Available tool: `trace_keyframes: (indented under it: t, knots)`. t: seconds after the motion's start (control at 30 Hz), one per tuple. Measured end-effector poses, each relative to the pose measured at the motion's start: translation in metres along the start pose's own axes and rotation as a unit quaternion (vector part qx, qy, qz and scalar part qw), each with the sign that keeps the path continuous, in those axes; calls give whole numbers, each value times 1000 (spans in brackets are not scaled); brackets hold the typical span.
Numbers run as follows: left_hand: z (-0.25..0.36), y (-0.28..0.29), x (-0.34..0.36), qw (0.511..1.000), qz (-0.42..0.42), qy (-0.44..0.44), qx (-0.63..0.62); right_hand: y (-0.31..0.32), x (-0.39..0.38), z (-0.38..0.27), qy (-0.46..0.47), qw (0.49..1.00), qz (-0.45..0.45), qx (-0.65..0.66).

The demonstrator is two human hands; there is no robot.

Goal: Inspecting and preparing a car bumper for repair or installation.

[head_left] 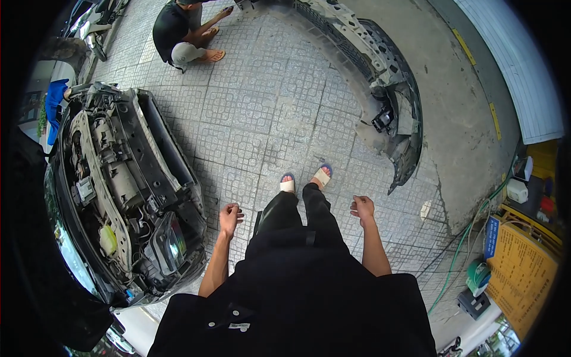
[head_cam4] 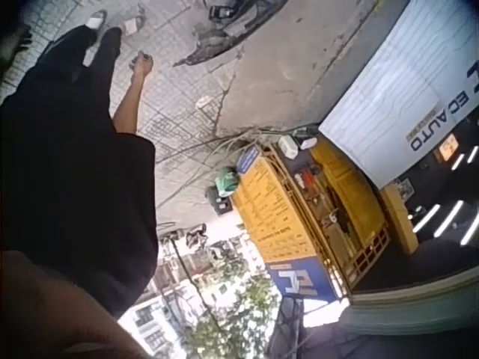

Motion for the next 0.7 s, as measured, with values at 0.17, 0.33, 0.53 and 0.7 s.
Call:
trace_keyframes:
  t: [0.17, 0.33, 0.53, 0.7]
  knots:
    - [-36, -29, 58, 917, -111, 110, 368, -32, -39, 70, -170, 968, -128, -130]
    - [-48, -73, 66, 835, -245, 133, 475, -52, -85, 144, -274, 939, -193, -83]
    - [-50, -133, 77, 847, -395, 320, -156, -58, -57, 143, -199, 894, 28, 400]
    - [-83, -198, 146, 792, -414, 305, -330, -128, 46, 107, -104, 871, -25, 480]
Point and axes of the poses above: each hand's wrist, its own x-axis towards the middle knuckle, its own y-axis out of the back of the hand, z = x × y, the point moved 9 cm from there along x, towards the middle knuckle, and after that the axes turned 9 degrees about y, right-handed, at the moved point
